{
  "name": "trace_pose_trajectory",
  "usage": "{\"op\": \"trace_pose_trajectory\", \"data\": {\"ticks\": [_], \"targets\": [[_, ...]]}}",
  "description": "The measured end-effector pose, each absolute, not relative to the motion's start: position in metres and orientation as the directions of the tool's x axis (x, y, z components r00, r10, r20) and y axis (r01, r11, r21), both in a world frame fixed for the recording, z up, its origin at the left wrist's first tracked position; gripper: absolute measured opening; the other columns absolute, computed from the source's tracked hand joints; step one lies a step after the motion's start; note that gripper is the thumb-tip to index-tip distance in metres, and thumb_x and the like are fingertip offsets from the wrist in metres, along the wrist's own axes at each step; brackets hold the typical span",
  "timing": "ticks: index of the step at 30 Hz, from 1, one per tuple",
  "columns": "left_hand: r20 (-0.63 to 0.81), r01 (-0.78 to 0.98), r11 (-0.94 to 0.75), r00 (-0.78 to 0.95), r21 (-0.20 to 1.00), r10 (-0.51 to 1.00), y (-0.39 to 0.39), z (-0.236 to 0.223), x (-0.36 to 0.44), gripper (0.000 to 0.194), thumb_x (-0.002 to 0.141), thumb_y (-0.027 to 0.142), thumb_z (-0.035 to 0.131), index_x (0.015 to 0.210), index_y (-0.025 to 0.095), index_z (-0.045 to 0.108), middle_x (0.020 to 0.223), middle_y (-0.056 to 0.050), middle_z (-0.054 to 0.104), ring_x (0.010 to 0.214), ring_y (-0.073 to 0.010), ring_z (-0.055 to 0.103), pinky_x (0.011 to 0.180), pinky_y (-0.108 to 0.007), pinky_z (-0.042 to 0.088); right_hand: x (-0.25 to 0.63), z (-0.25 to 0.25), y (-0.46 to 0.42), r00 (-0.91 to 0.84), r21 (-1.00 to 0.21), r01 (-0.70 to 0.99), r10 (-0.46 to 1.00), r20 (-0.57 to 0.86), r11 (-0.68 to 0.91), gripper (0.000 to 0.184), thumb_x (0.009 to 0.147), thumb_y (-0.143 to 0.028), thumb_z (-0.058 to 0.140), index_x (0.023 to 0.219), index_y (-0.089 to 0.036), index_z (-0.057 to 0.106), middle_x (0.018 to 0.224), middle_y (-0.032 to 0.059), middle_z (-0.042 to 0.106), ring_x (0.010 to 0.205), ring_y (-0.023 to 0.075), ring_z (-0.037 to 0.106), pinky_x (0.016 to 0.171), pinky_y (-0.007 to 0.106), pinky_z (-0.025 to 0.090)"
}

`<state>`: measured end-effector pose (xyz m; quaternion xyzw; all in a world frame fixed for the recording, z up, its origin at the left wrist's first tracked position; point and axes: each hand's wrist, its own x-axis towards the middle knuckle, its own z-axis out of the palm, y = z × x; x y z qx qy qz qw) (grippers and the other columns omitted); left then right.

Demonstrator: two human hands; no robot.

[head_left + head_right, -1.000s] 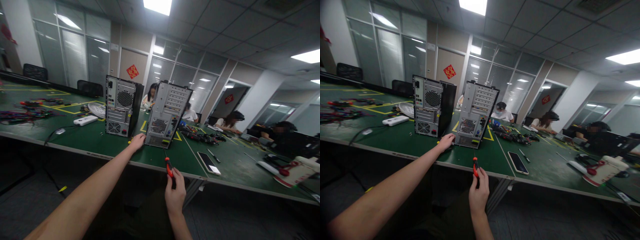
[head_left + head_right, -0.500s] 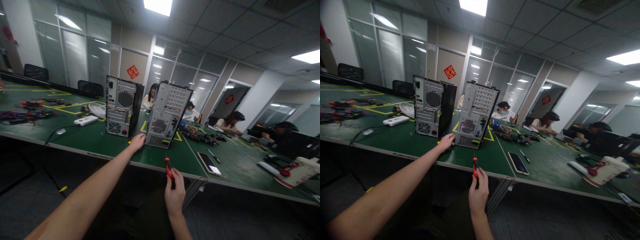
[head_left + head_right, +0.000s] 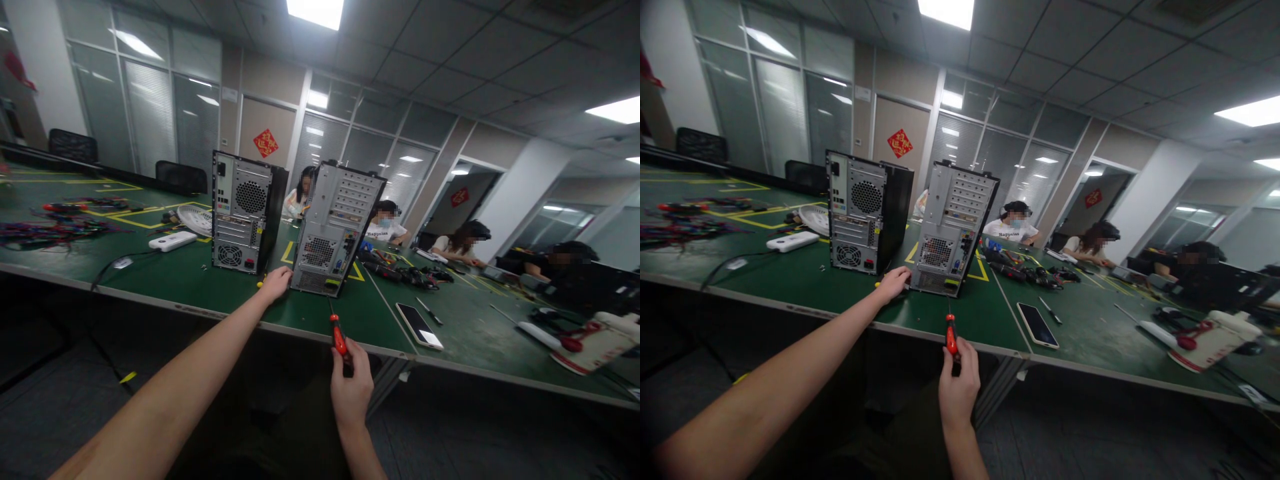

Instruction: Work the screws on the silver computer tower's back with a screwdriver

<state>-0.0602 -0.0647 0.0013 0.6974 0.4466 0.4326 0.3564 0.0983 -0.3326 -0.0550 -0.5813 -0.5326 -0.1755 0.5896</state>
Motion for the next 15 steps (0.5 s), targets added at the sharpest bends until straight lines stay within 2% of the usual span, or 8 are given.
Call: {"op": "trace_pose_trajectory", "data": {"ticks": [3,5,8,12,13,15], "targets": [[0.291,0.317,-0.354,0.227,0.880,0.929,-0.0642,0.0003,-0.0607,0.028,0.094,0.034,0.048,0.090,0.021,0.073,0.093,-0.006,0.077,0.091,-0.0212,0.070,0.079,-0.029,0.051,0.0986,-0.0555,-0.3327,0.329,-0.452,0.854,0.405,0.853,0.258,0.029,0.103,-0.029,0.055,0.125,-0.019,0.071,0.126,0.0136,0.070,0.118,0.0255,0.067,0.101,0.043,0.055],[0.306,0.328,-0.368,0.226,0.870,0.925,-0.0641,-0.0001,-0.0607,0.029,0.094,0.034,0.048,0.090,0.021,0.073,0.093,-0.006,0.077,0.090,-0.0213,0.070,0.080,-0.029,0.051,0.0989,-0.0554,-0.3327,0.318,-0.439,0.863,0.406,0.857,0.251,0.031,0.104,-0.027,0.052,0.127,-0.019,0.071,0.129,0.0139,0.069,0.121,0.0252,0.066,0.103,0.044,0.054],[0.323,0.336,-0.383,0.223,0.860,0.920,-0.0639,-0.0003,-0.0607,0.029,0.094,0.034,0.047,0.089,0.022,0.073,0.093,-0.005,0.077,0.091,-0.0212,0.070,0.082,-0.030,0.051,0.0989,-0.0544,-0.3326,0.339,-0.456,0.854,0.395,0.854,0.252,0.027,0.101,-0.031,0.060,0.121,-0.018,0.071,0.120,0.0141,0.072,0.112,0.0257,0.069,0.096,0.041,0.057],[0.323,0.327,-0.384,0.226,0.863,0.919,-0.0644,-0.0003,-0.0608,0.029,0.093,0.033,0.047,0.090,0.022,0.074,0.093,-0.005,0.076,0.090,-0.0212,0.070,0.080,-0.029,0.051,0.0988,-0.0539,-0.3325,0.385,-0.518,0.815,0.425,0.819,0.259,0.025,0.097,-0.035,0.068,0.113,-0.016,0.071,0.106,0.0120,0.073,0.084,0.0201,0.071,0.074,0.032,0.060],[0.323,0.326,-0.384,0.228,0.864,0.919,-0.0647,-0.0002,-0.0609,0.029,0.093,0.033,0.047,0.090,0.022,0.074,0.093,-0.005,0.076,0.090,-0.0212,0.070,0.080,-0.029,0.051,0.0990,-0.0542,-0.3325,0.386,-0.519,0.815,0.427,0.818,0.257,0.025,0.097,-0.034,0.067,0.114,-0.016,0.071,0.107,0.0121,0.073,0.084,0.0200,0.071,0.074,0.032,0.059],[0.318,0.322,-0.380,0.228,0.867,0.920,-0.0653,0.0002,-0.0609,0.029,0.093,0.034,0.047,0.090,0.022,0.073,0.093,-0.005,0.076,0.089,-0.0212,0.070,0.079,-0.029,0.051,0.0993,-0.0550,-0.3324,0.365,-0.492,0.833,0.417,0.833,0.253,0.025,0.099,-0.033,0.065,0.116,-0.017,0.071,0.113,0.0132,0.073,0.096,0.0226,0.072,0.083,0.035,0.060]]}}
